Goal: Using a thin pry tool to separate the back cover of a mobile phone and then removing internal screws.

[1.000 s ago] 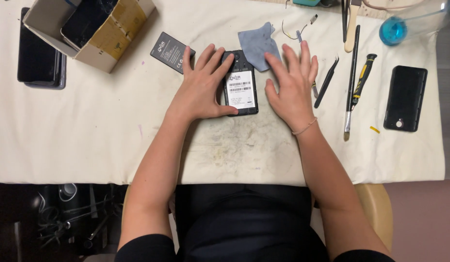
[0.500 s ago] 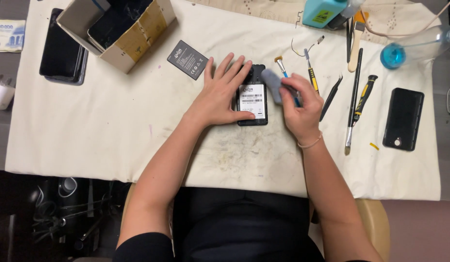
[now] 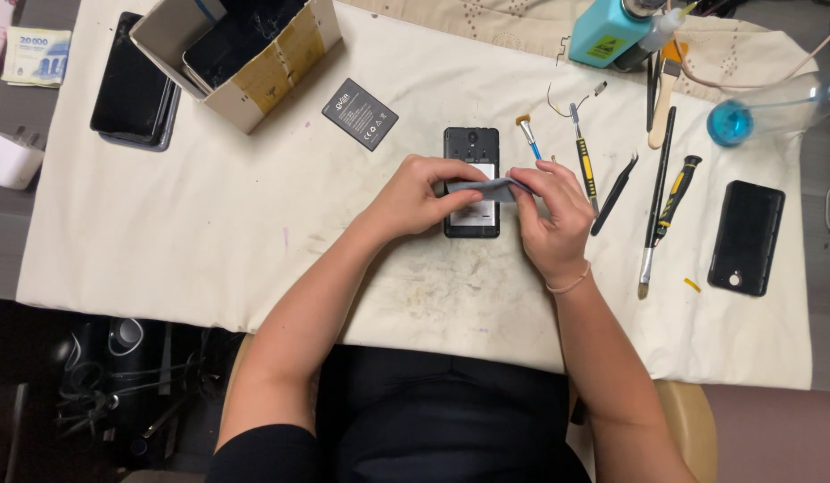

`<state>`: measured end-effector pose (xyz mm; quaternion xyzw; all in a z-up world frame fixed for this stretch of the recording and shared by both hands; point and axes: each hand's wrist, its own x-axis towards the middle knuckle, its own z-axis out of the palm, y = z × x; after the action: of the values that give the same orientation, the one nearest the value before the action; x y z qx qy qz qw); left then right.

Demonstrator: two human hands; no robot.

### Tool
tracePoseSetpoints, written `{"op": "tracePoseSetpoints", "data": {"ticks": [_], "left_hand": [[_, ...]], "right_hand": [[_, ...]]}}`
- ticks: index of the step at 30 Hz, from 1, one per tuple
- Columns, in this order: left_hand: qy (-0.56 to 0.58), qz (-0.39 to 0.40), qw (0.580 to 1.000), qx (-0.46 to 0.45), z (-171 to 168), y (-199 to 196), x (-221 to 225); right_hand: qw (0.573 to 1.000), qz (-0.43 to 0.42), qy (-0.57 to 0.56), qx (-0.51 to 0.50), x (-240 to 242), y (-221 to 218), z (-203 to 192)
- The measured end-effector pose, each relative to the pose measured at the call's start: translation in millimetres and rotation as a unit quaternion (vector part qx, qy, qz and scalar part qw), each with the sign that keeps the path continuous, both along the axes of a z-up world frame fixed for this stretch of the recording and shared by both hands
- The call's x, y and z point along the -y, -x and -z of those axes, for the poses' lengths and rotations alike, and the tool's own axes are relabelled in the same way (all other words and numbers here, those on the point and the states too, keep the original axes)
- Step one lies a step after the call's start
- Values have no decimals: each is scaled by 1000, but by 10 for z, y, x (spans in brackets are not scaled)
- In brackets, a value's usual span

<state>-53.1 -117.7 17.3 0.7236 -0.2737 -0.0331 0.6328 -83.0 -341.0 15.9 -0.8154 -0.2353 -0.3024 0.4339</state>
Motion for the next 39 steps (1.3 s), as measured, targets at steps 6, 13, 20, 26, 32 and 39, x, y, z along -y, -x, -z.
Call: {"op": "tracePoseSetpoints", "data": {"ticks": [6, 13, 20, 26, 32, 39], "left_hand": [[-5, -19, 1000, 7, 26, -27, -5], [52, 5, 996, -70, 10, 6, 25], [98, 11, 985, -141, 121, -46, 40], [63, -32, 993, -90, 174, -85, 7], [79, -18, 992, -94, 126, -77, 7], [45, -16, 996, -81, 104, -45, -9]], "right_hand": [[1000, -7, 1, -5, 53, -6, 85], [1000, -13, -3, -11, -20, 34, 6], [1000, 0, -6, -19, -4, 15, 33], [1000, 3, -3, -28, 27, 29, 75], [999, -8, 16, -47, -4, 22, 17], [997, -44, 29, -52, -43, 7, -17]]}}
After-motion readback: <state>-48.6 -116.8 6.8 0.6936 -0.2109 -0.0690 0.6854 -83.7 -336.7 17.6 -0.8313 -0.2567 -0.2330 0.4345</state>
